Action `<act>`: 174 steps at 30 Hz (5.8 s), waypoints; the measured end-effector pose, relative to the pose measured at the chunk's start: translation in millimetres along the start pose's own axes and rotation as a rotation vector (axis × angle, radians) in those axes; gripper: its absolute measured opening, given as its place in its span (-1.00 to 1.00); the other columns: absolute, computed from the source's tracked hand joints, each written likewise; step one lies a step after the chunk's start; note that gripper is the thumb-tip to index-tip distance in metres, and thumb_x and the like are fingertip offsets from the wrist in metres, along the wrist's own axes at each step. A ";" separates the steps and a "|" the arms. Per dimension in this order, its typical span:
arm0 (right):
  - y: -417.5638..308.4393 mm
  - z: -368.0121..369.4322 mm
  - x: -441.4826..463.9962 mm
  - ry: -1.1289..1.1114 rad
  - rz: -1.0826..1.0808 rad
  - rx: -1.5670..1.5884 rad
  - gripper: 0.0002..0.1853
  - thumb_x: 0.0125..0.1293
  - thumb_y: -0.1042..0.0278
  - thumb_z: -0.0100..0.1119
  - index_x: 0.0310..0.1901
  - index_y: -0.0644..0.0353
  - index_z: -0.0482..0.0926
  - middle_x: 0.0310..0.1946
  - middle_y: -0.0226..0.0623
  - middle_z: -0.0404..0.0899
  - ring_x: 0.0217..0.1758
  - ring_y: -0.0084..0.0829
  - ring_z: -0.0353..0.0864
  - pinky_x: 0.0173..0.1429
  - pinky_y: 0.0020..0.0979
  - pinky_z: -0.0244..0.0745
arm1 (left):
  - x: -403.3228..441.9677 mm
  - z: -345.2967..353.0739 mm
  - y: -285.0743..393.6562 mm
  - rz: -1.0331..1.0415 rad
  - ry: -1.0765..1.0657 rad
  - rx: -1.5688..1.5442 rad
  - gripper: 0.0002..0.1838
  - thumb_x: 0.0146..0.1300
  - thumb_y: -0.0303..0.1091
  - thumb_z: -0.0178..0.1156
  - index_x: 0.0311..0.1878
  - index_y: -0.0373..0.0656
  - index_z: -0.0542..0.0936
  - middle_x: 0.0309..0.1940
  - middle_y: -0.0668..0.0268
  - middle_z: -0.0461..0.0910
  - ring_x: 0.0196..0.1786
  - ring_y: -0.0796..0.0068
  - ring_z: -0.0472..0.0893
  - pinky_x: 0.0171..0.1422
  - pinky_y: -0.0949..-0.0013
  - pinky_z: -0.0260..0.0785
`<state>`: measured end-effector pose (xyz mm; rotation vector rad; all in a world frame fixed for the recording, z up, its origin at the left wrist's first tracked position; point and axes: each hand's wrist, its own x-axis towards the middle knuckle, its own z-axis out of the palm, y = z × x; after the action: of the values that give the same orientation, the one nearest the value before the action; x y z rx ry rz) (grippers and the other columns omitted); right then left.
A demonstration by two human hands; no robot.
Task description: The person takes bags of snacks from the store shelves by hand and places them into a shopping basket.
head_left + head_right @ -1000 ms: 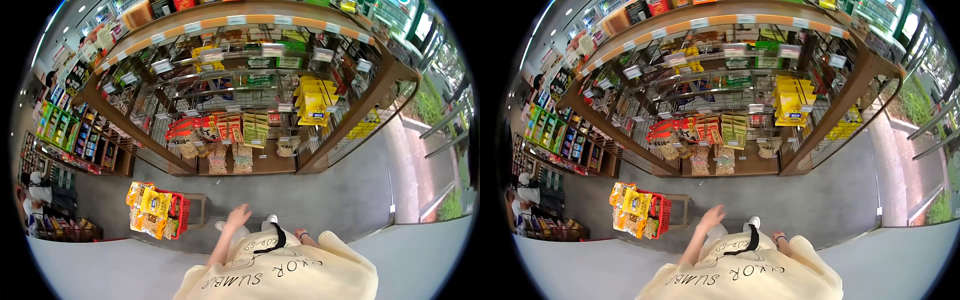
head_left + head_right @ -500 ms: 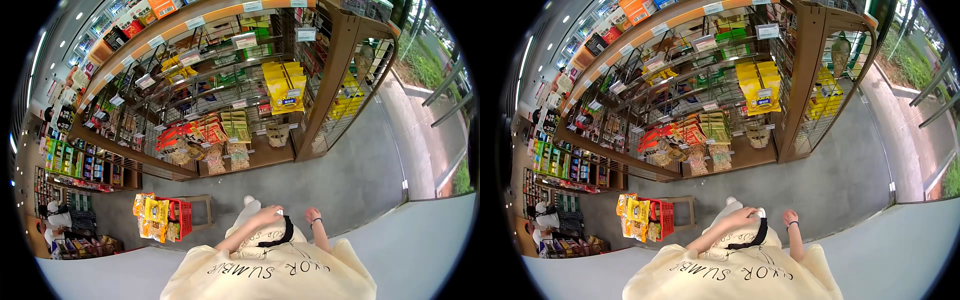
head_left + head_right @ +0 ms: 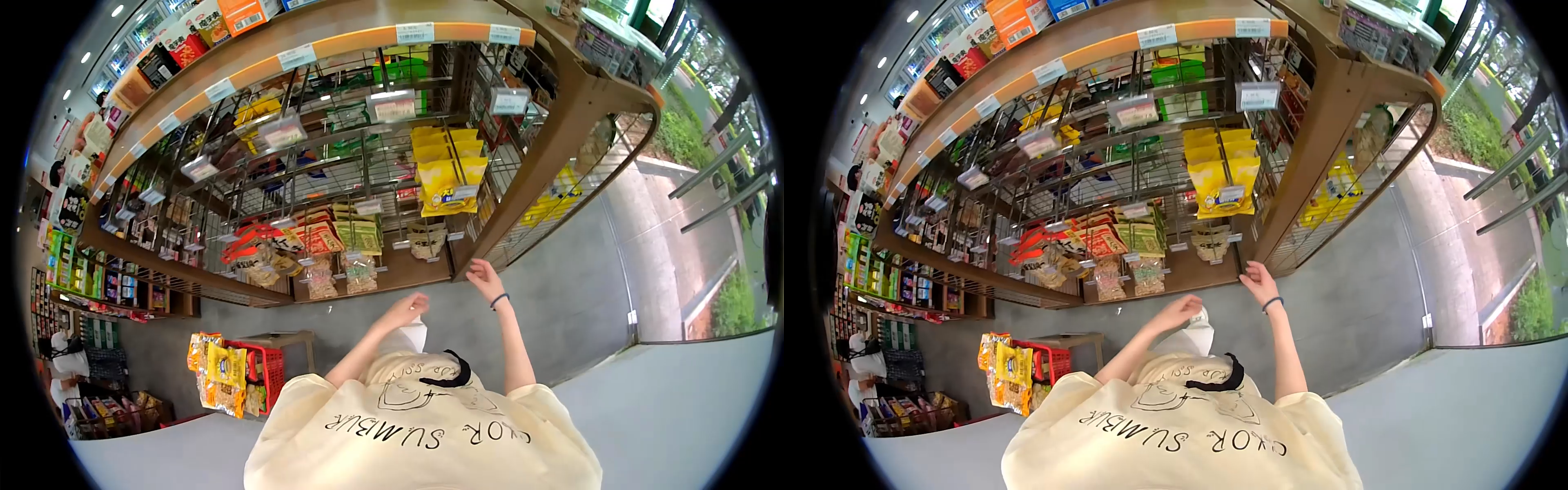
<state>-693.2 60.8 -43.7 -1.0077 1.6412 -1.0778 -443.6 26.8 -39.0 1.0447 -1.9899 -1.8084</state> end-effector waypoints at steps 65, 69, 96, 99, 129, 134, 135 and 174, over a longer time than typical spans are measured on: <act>-97.0 -14.2 4.7 0.130 -0.240 0.069 -0.66 0.16 0.13 -0.04 -0.18 0.23 0.35 -0.56 -0.32 0.48 -0.50 -0.64 0.39 -0.39 -0.56 0.30 | 63.2 19.6 117.6 0.118 0.890 0.044 -0.52 0.09 0.03 -0.03 -0.33 -0.32 0.44 -0.55 0.07 0.50 -0.39 0.14 0.52 -0.36 0.34 0.29; -95.5 -20.6 -12.3 0.107 -0.215 -0.011 -0.65 0.15 0.11 -0.03 -0.20 0.24 0.36 -0.60 -0.28 0.46 -0.54 -0.60 0.40 -0.43 -0.53 0.28 | 50.9 34.5 111.2 0.033 0.847 0.024 -0.55 0.12 0.00 -0.05 -0.30 -0.30 0.46 -0.58 0.20 0.48 -0.46 0.43 0.48 -0.37 0.43 0.25; 16.9 50.5 -123.4 -0.709 0.220 0.091 -0.59 -0.02 0.32 0.21 -0.16 0.36 0.39 -0.25 -0.30 0.47 -0.24 -0.53 0.45 -0.16 -0.54 0.36 | -132.1 134.6 30.5 -0.318 1.091 -0.278 -0.48 0.06 0.06 -0.01 -0.37 -0.35 0.45 -0.58 -0.01 0.47 -0.44 0.07 0.51 -0.37 0.27 0.30; 24.0 99.7 -128.8 -0.863 0.204 0.018 -0.61 -0.02 0.33 0.21 -0.17 0.36 0.40 -0.27 -0.30 0.48 -0.25 -0.55 0.45 -0.16 -0.54 0.36 | -174.2 131.2 0.1 -0.400 1.200 -0.271 -0.50 0.07 0.05 -0.02 -0.35 -0.33 0.45 -0.58 0.00 0.48 -0.43 0.09 0.51 -0.37 0.28 0.30; -11.8 436.6 -286.8 -1.621 0.014 -0.436 -0.59 -0.07 0.26 0.25 -0.22 0.37 0.44 -0.34 -0.31 0.51 -0.31 -0.60 0.45 -0.21 -0.57 0.37 | -462.6 100.4 -140.5 -0.573 1.771 -0.615 -0.51 0.16 0.03 -0.15 -0.03 -0.20 0.32 -0.30 0.06 0.50 -0.18 0.13 0.49 -0.12 0.30 0.29; -30.8 486.2 -288.2 -1.645 -0.149 -0.460 -0.56 -0.06 0.22 0.24 -0.18 0.32 0.43 -0.34 -0.31 0.52 -0.27 -0.56 0.45 -0.12 -0.54 0.33 | -476.7 68.3 -160.1 -0.543 1.924 -0.559 -0.58 0.17 -0.06 -0.11 -0.06 -0.21 0.35 -0.31 0.10 0.51 -0.19 0.19 0.50 -0.14 0.33 0.30; -31.6 497.4 -286.9 -1.657 -0.141 -0.479 -0.57 -0.05 0.19 0.22 -0.19 0.30 0.44 -0.35 -0.32 0.52 -0.25 -0.55 0.45 -0.10 -0.53 0.32 | -481.0 59.7 -165.5 -0.547 1.924 -0.558 -0.58 0.17 -0.06 -0.11 -0.06 -0.21 0.35 -0.31 0.10 0.51 -0.19 0.19 0.50 -0.14 0.33 0.30; -20.3 786.2 -237.0 -1.354 -0.396 -0.838 -0.47 0.06 -0.08 -0.04 -0.11 0.25 0.30 -0.38 0.06 0.47 -0.27 -0.03 0.45 -0.18 -0.21 0.33 | -586.1 -188.6 -292.8 -0.754 1.810 -0.465 -0.59 0.17 -0.07 -0.11 -0.11 -0.23 0.38 -0.33 0.06 0.50 -0.22 0.12 0.49 -0.20 0.32 0.30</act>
<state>121.6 109.9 -135.1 -2.0178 0.6634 0.2867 186.6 274.2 -119.4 2.1043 -0.0810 -0.5731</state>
